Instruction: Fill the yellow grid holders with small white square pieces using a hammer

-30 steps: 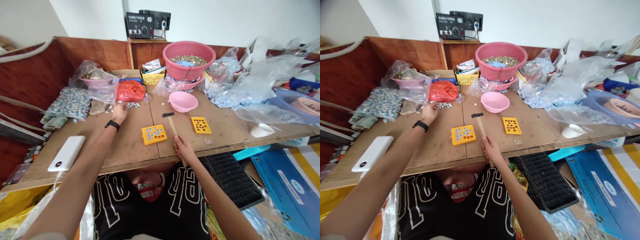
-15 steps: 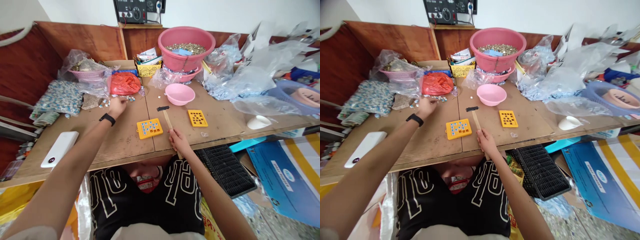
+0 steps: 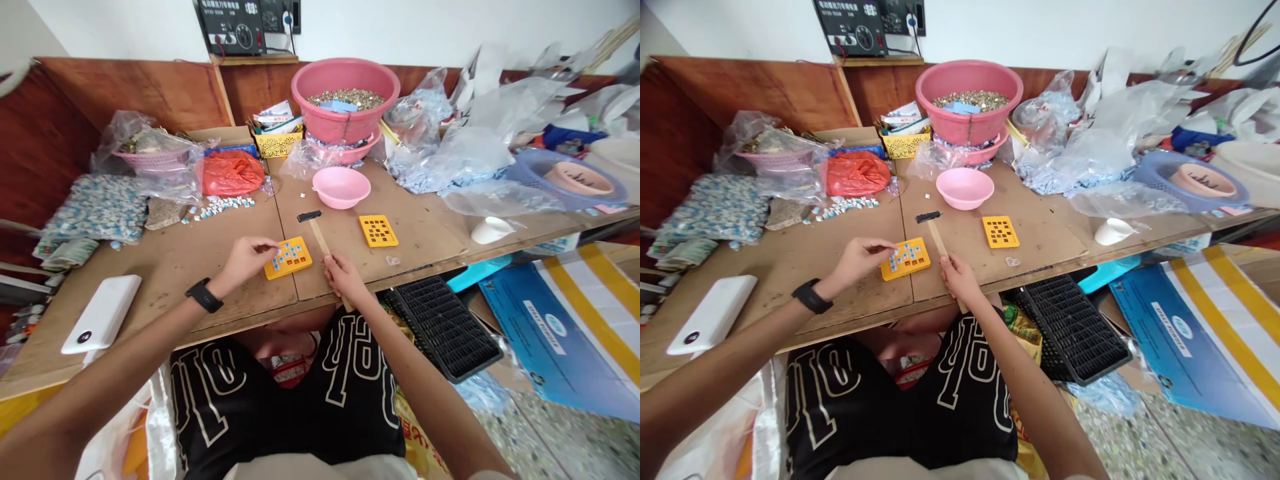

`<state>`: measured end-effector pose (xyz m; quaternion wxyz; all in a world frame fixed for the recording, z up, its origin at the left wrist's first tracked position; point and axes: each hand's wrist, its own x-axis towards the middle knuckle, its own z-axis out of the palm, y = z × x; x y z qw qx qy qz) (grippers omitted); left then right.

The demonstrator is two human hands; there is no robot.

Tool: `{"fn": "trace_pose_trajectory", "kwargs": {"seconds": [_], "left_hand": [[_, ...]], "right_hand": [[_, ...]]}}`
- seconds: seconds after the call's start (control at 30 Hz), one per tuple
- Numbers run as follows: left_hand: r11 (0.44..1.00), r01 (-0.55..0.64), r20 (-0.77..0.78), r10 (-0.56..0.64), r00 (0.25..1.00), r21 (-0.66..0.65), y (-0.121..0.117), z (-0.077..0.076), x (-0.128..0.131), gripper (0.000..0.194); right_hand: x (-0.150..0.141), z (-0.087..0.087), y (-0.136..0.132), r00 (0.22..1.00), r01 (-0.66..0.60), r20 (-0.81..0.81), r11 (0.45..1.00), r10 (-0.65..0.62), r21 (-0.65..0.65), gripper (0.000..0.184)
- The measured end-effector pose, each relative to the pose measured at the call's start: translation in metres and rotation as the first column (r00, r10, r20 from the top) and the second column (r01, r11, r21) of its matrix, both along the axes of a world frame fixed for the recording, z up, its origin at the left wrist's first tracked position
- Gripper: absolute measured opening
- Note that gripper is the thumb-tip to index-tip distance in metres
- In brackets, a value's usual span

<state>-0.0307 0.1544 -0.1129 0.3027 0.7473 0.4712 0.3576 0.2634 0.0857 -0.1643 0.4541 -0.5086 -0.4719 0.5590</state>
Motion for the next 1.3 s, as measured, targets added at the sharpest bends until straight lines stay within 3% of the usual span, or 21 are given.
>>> {"fn": "trace_pose_trajectory", "kwargs": {"seconds": [0.1,0.23,0.33,0.47,0.6,0.7,0.83,0.97,1.13,1.3], "left_hand": [[0.981,0.135,-0.176,-0.11,0.978,0.137,-0.003,-0.001,0.016,0.026],[0.915,0.321,-0.425,-0.195,0.884,0.246,0.0,0.0,0.028,0.027],[0.914,0.309,-0.512,-0.139,0.848,0.263,-0.001,0.0,0.031,0.024],[0.951,0.175,-0.506,-0.023,0.862,0.255,-0.01,-0.004,0.032,0.023],[0.964,0.128,-0.389,-0.028,0.921,0.233,-0.016,-0.008,0.03,0.022],[0.957,0.218,-0.359,-0.139,0.923,0.191,-0.014,-0.003,0.026,0.022],[0.921,0.379,-0.448,-0.302,0.841,0.089,-0.003,0.013,0.025,0.026],[0.901,0.433,-0.486,-0.373,0.791,0.013,0.004,0.025,0.035,0.021],[0.936,0.34,-0.591,-0.221,0.776,0.096,0.002,0.024,0.046,0.04],[0.93,0.344,-0.645,-0.187,0.741,0.126,0.004,0.023,0.049,0.037]], "right_hand": [[0.0,-0.001,0.0,1.0,0.002,0.007,1.0,-0.002,0.012,0.056],[0.0,-0.002,-0.001,1.0,0.013,0.014,0.999,-0.014,0.032,0.055],[0.001,-0.003,0.0,1.0,0.012,0.015,0.999,-0.012,0.042,0.056],[0.002,-0.006,0.001,1.0,0.015,0.012,0.999,-0.015,0.041,0.056],[0.003,-0.006,0.0,1.0,0.008,-0.013,0.999,-0.007,0.041,0.059],[0.003,-0.003,-0.001,1.0,0.005,-0.012,0.999,-0.005,0.042,0.06],[0.002,0.0,-0.002,1.0,0.007,-0.003,0.999,-0.007,0.035,0.062],[0.001,0.0,-0.003,1.0,0.028,0.007,0.999,-0.029,0.044,0.061],[0.002,-0.002,-0.003,1.0,0.026,0.002,0.998,-0.026,0.062,0.059],[0.003,-0.003,-0.003,1.0,0.02,0.021,0.996,-0.022,0.085,0.059]]}}
